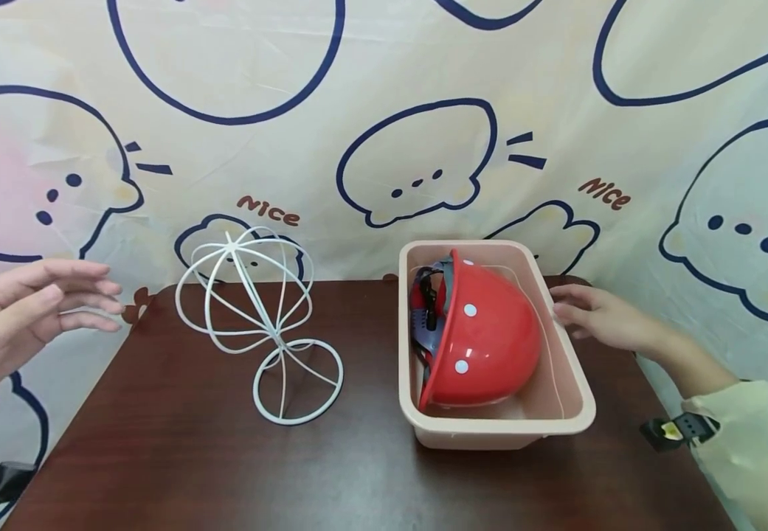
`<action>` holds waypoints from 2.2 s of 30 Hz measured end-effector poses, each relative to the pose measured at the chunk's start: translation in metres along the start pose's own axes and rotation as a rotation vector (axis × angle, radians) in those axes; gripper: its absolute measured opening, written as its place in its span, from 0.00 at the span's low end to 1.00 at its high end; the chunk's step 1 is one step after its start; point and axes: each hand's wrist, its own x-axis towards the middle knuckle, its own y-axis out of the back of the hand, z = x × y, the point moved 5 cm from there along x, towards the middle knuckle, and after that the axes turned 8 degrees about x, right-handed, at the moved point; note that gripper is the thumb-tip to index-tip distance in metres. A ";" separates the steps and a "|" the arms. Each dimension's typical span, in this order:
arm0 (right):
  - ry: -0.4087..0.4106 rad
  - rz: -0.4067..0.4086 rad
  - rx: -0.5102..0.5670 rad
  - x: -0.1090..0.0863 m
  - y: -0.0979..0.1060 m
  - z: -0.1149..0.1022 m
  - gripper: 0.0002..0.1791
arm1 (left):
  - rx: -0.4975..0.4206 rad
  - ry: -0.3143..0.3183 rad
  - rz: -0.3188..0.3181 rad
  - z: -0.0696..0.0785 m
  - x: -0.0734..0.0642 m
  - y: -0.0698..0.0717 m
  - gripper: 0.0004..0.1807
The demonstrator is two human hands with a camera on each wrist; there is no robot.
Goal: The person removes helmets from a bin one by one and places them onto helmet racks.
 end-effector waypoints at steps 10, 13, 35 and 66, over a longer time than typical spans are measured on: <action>-0.082 -0.060 0.237 0.000 -0.008 0.004 0.40 | 0.011 0.074 -0.124 0.032 0.030 -0.063 0.27; -0.113 -0.078 0.284 0.001 -0.009 0.007 0.40 | 0.025 0.087 -0.162 0.036 0.035 -0.076 0.30; -0.186 -0.108 0.465 0.005 -0.008 0.021 0.36 | -0.133 0.304 -0.227 0.014 0.089 -0.192 0.34; -0.191 -0.098 0.508 0.006 -0.007 0.026 0.35 | -0.393 0.640 -0.137 -0.061 0.147 -0.303 0.33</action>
